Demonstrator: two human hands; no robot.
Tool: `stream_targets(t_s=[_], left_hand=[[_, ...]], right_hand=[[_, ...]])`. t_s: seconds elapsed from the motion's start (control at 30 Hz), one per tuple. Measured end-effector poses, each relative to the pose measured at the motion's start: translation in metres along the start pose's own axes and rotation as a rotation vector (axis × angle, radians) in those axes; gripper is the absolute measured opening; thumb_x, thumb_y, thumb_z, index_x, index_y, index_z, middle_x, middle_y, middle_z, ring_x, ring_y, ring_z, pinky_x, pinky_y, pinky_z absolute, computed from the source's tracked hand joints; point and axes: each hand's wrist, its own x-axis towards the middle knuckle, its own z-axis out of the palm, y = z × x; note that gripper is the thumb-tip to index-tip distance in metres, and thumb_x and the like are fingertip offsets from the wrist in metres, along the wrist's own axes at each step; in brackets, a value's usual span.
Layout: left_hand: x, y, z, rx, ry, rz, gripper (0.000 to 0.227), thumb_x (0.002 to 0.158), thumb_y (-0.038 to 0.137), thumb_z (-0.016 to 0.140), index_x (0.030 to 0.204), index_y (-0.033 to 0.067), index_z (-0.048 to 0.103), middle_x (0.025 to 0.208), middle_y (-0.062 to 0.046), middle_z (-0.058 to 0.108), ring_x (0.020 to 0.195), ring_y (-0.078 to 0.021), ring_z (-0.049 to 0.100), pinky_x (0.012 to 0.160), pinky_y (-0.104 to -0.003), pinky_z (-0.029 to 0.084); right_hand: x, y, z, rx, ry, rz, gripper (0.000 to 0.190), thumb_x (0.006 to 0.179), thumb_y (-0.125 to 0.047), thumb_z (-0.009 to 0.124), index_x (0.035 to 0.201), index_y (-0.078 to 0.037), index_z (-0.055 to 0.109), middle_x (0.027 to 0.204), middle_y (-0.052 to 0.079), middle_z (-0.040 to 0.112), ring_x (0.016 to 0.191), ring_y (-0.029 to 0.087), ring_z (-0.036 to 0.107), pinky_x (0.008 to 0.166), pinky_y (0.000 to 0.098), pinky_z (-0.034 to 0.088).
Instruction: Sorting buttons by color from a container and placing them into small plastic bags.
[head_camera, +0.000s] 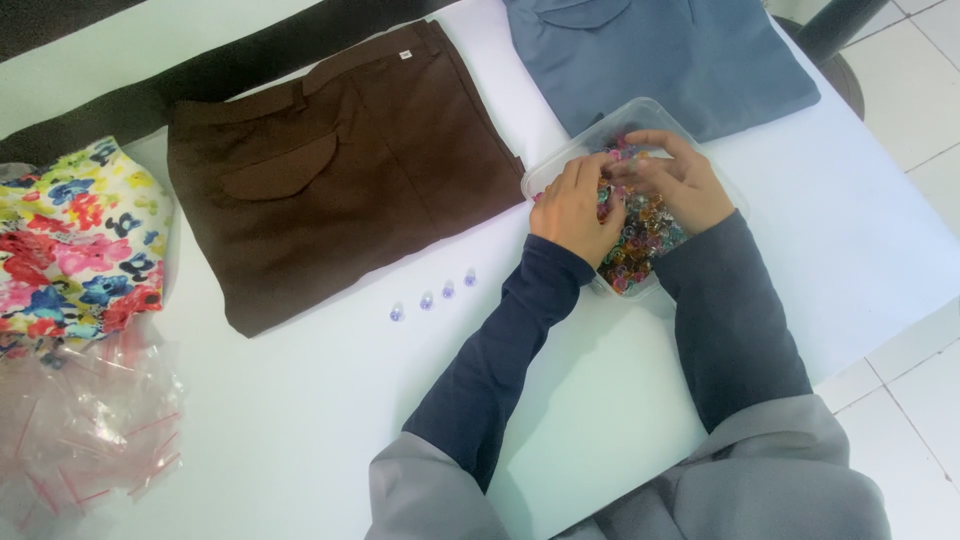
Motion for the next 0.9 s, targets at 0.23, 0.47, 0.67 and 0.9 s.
stream_targets(t_s=[0.23,0.47,0.67,0.9], left_hand=[[-0.004,-0.001,0.005,-0.002,0.143,0.032,0.032,0.085,0.029,0.066,0.115,0.0190,0.061,0.102,0.000,0.062,0.092,-0.0223,0.070,0.082,-0.037,0.058],[-0.005,-0.013,0.006,0.042,-0.135,0.090,0.020,0.081,0.041,0.067,0.092,0.0248,0.064,0.084,0.004,0.065,0.086,-0.0206,0.067,0.087,-0.038,0.043],[-0.001,-0.015,0.006,0.191,-0.449,0.045,0.029,0.080,0.051,0.069,0.101,0.0303,0.073,0.096,0.003,0.076,0.095,-0.0200,0.068,0.091,-0.039,0.034],[0.000,-0.018,0.014,0.123,-0.438,0.009,0.018,0.087,0.039,0.066,0.099,0.0280,0.075,0.090,0.005,0.076,0.091,-0.0194,0.069,0.093,-0.039,0.034]], right_hand=[[-0.004,-0.010,0.002,0.160,-0.070,-0.027,0.052,0.106,-0.009,0.052,0.156,-0.003,0.040,0.121,0.031,0.066,0.120,0.043,0.063,0.106,0.0590,0.046],[-0.001,0.005,-0.002,-0.209,0.023,-0.138,0.059,0.095,0.006,0.058,0.152,-0.005,0.044,0.137,0.025,0.061,0.126,0.045,0.057,0.097,0.0558,0.050],[-0.020,-0.025,-0.006,-0.447,-0.035,0.006,0.029,0.089,-0.008,0.077,0.117,-0.009,0.074,0.099,0.014,0.075,0.094,0.033,0.071,0.080,0.0453,0.055],[-0.015,0.002,-0.008,-0.604,-0.173,0.184,0.028,0.081,-0.017,0.084,0.106,-0.008,0.076,0.091,0.011,0.077,0.087,0.028,0.073,0.077,0.0436,0.057]])
